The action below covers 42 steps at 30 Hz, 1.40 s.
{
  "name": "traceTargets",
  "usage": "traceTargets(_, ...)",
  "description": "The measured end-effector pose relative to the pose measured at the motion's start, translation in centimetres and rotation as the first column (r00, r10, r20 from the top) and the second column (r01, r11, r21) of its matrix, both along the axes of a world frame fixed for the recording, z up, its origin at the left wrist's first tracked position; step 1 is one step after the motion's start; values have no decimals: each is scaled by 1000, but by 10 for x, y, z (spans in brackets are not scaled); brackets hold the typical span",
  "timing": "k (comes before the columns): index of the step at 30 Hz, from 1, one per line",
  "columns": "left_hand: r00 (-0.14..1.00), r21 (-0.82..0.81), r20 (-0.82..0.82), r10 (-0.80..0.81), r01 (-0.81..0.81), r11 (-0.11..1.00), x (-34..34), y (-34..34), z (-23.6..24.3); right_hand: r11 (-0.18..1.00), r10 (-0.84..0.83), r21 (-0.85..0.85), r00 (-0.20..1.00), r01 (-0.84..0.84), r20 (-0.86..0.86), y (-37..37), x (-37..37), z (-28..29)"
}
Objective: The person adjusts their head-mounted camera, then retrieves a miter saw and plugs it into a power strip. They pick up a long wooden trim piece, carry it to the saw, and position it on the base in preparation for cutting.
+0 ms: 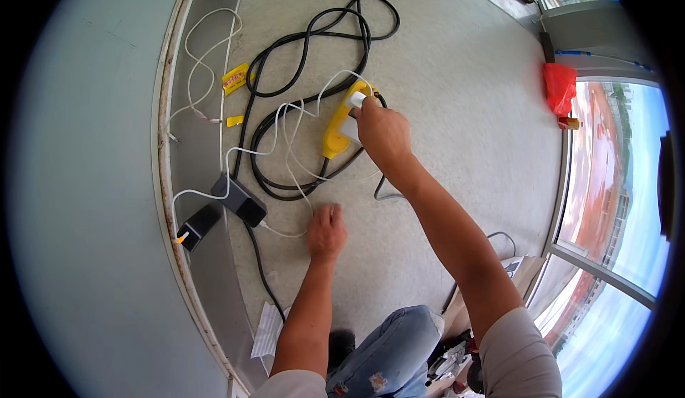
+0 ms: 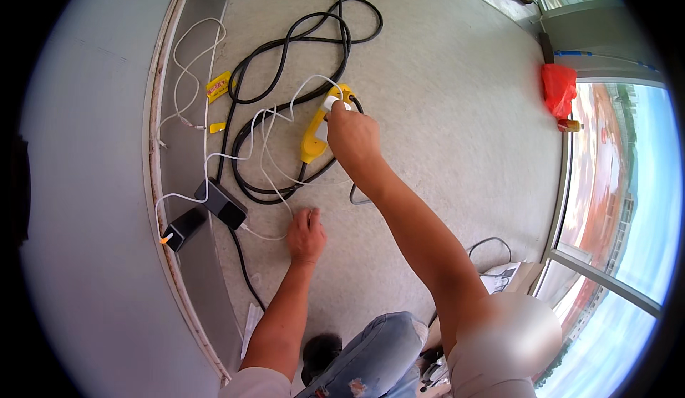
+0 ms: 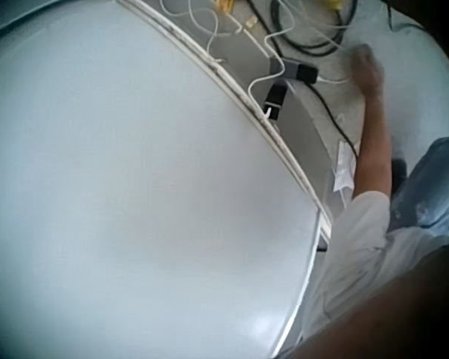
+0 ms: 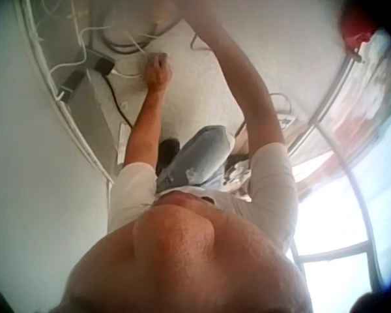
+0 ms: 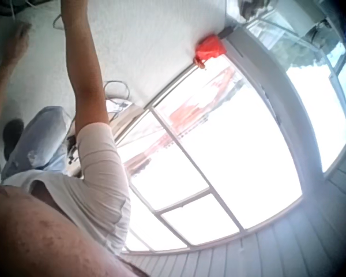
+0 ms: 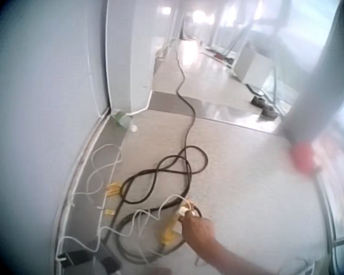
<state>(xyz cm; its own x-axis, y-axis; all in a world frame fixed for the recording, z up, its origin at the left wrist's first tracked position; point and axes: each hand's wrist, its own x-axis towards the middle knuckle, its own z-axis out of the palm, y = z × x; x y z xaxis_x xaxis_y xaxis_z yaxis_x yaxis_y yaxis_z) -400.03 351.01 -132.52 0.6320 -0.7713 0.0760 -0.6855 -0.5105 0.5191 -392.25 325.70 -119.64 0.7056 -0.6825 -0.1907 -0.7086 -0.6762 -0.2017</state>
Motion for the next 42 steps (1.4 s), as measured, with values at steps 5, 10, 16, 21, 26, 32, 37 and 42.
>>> traceTargets(5,1000,-2,-25,-7,7,1000,0,-2,2,999,32,-39,997,-29,74,-8,0,-15)
traceTargets(10,1000,-4,-9,-11,11,1000,0,-2,-2,994,96,-62,994,-92,58,-6,7,-16)
traceTargets(16,1000,-12,6,-10,10,1000,2,-1,-4,991,98,-90,995,-95,27,-3,9,-22)
traceTargets(21,1000,-68,-27,-7,5,998,7,-2,2,995,80,-66,988,-71,136,-7,6,-25)
traceTargets(26,999,-90,38,39,-35,995,9,-5,7,1000,-21,-17,982,24,188,3,0,-26)
traceTargets(32,999,-131,1,41,-41,991,6,-6,3,998,-30,-46,989,37,148,3,8,-27)
traceTargets(37,998,-88,-57,-13,8,996,2,1,-7,998,-54,36,977,48,206,4,4,-23)
traceTargets(42,1000,-49,-8,-5,4,999,2,1,-4,956,-224,263,909,133,353,19,-23,9)
